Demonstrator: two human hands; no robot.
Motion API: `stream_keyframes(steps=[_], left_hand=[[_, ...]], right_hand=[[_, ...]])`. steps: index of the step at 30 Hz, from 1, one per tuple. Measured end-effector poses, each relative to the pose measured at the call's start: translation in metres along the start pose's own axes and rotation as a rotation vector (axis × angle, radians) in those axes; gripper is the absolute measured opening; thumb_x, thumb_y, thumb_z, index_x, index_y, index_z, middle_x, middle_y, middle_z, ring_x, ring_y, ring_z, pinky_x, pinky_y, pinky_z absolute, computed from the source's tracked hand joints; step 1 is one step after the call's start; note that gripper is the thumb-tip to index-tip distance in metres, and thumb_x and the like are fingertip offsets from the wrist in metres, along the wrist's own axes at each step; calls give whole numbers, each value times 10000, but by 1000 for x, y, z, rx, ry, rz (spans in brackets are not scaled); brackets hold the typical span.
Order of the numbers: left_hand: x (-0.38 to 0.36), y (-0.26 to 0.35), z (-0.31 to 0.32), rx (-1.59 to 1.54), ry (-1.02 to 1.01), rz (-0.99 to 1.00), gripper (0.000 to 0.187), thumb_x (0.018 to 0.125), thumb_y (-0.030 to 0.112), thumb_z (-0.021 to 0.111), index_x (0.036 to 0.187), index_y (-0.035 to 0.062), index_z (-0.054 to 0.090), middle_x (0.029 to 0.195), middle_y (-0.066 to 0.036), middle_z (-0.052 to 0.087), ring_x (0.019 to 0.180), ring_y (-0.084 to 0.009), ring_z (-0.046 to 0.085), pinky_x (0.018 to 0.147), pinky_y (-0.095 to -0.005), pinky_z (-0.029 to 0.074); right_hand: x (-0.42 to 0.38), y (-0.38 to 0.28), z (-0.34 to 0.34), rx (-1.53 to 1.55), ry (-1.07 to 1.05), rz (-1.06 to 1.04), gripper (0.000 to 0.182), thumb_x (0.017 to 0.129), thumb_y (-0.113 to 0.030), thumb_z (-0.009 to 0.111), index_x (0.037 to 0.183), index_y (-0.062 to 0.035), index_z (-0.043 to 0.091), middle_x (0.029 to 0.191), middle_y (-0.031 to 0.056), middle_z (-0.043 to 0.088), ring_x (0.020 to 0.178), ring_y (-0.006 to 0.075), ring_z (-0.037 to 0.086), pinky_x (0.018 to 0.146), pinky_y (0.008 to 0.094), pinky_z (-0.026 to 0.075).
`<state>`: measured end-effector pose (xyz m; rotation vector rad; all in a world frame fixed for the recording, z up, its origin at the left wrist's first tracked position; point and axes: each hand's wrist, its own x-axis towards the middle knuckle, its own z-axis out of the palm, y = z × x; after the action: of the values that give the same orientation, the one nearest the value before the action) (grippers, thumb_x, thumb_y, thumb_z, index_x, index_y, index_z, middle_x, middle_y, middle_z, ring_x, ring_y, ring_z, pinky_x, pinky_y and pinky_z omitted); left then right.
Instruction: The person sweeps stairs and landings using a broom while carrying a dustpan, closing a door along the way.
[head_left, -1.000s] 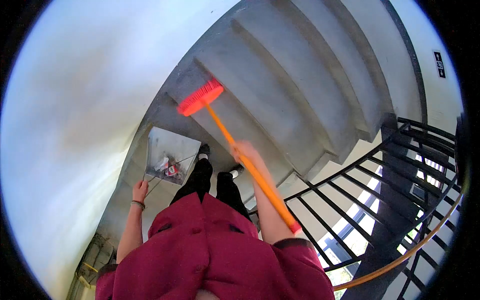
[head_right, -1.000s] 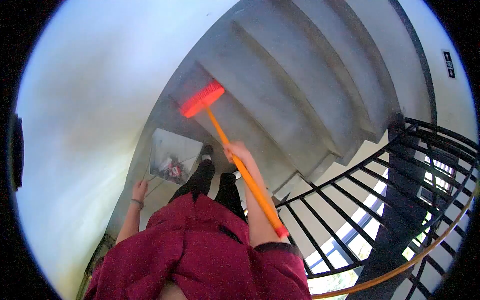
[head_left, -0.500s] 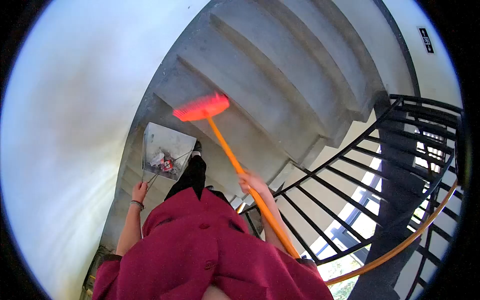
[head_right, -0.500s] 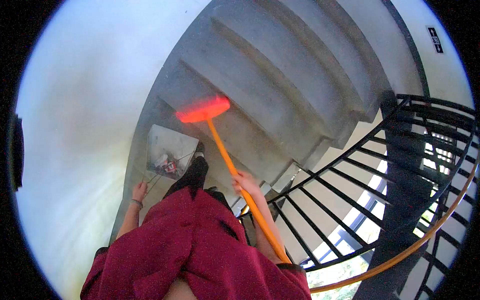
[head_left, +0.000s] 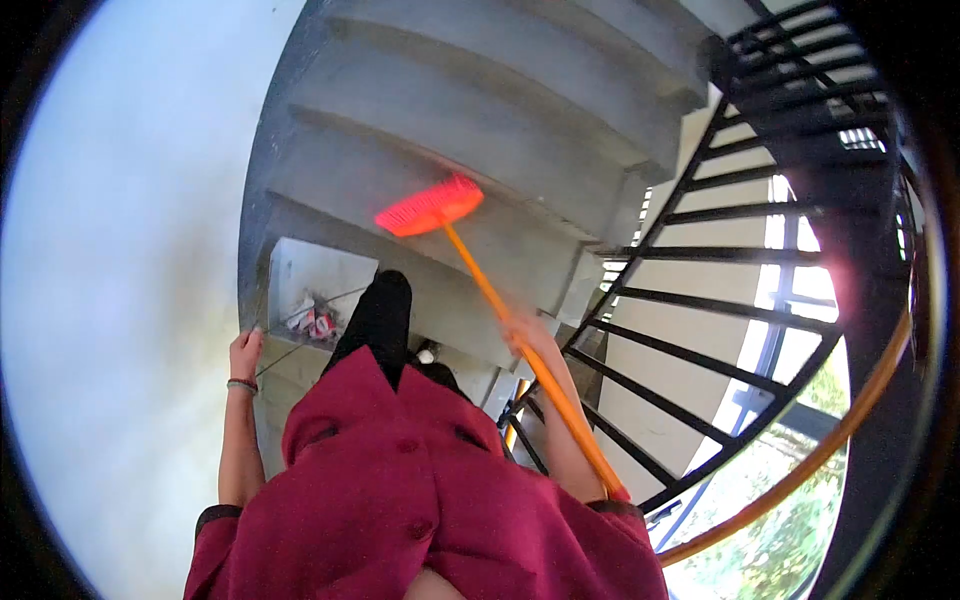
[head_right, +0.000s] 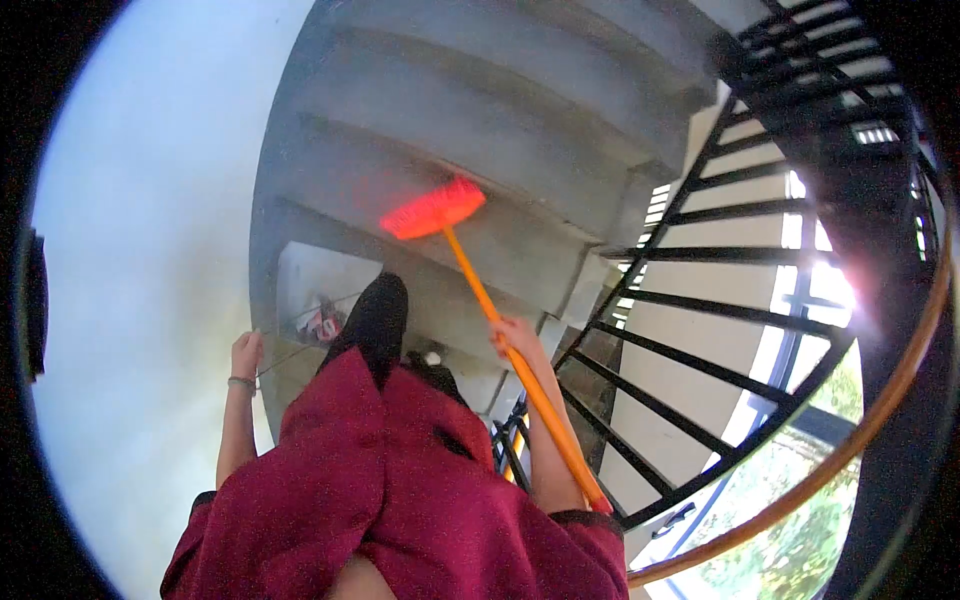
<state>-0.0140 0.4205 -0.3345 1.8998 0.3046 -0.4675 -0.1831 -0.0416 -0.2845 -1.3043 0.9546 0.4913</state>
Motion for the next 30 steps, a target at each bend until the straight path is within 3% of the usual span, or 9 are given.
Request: stream_keyframes(steps=[2, 8, 18, 21, 22, 24, 25, 28, 30], left_hand=[[13, -20, 3, 70, -26, -16, 273, 714, 251, 493, 523, 64, 440, 485, 38, 381, 441, -45, 321, 392, -194, 247], [21, -30, -11, 96, -89, -1, 281, 705, 250, 506, 504, 72, 426, 465, 38, 370, 431, -50, 322, 383, -199, 243], [37, -28, -6, 259, -281, 103, 291, 692, 272, 499, 570, 8, 494, 488, -1, 438, 464, -73, 380, 425, -222, 309], [23, -19, 0, 295, -307, 139, 303, 688, 279, 483, 601, -11, 497, 493, -22, 446, 478, -87, 399, 442, -243, 328], [20, -15, 4, 289, -301, 182, 310, 686, 283, 474, 619, -19, 498, 497, -35, 452, 484, -95, 408, 452, -252, 337], [15, -6, 7, 288, -313, 178, 314, 687, 286, 468, 633, -23, 497, 514, -63, 468, 496, -126, 433, 467, -269, 346], [14, -6, 7, 303, -311, 175, 319, 688, 288, 462, 646, -26, 495, 531, -90, 484, 508, -157, 457, 483, -286, 354], [44, -52, 7, 324, -317, 204, 294, 702, 271, 470, 660, -18, 501, 542, -42, 480, 497, -107, 436, 464, -245, 341], [45, -54, 7, 299, -343, 201, 297, 702, 274, 470, 660, -18, 502, 545, -42, 483, 496, -110, 440, 463, -244, 343]], right_hand=[[-26, 52, -25, 296, 93, 12, 151, 699, -156, 487, 761, -23, 451, 548, 23, 441, 336, 56, 366, 293, 193, 301], [-99, 103, 0, 379, 214, -53, 179, 726, -172, 471, 837, -32, 476, 536, -6, 407, 333, 19, 321, 298, 162, 260], [-53, 116, 13, 859, 191, -114, 208, 731, -134, 448, 887, -1, 413, 537, -31, 365, 360, 1, 309, 336, 155, 257], [-63, 127, 57, 962, 69, -176, 213, 753, -158, 431, 902, -7, 403, 521, -49, 358, 351, 8, 309, 325, 151, 258], [-73, 128, 83, 1006, 115, -70, 224, 761, -169, 408, 914, -6, 391, 510, -55, 360, 352, 17, 326, 315, 153, 268], [-83, 153, 129, 1184, -216, -21, 237, 776, -179, 352, 957, -28, 374, 502, -49, 362, 341, 20, 355, 288, 183, 264], [-90, 154, 160, 1375, -182, 83, 234, 786, -200, 321, 969, -67, 380, 495, -52, 353, 323, 22, 330, 288, 185, 253], [-121, 140, 222, 804, -316, 156, 333, 794, -200, 346, 1103, -81, 315, 527, -62, 289, 328, 8, 277, 292, 145, 197], [-132, 135, 238, 1045, -379, 297, 344, 793, -201, 352, 1110, -75, 309, 527, -59, 291, 330, 5, 257, 289, 127, 177]])
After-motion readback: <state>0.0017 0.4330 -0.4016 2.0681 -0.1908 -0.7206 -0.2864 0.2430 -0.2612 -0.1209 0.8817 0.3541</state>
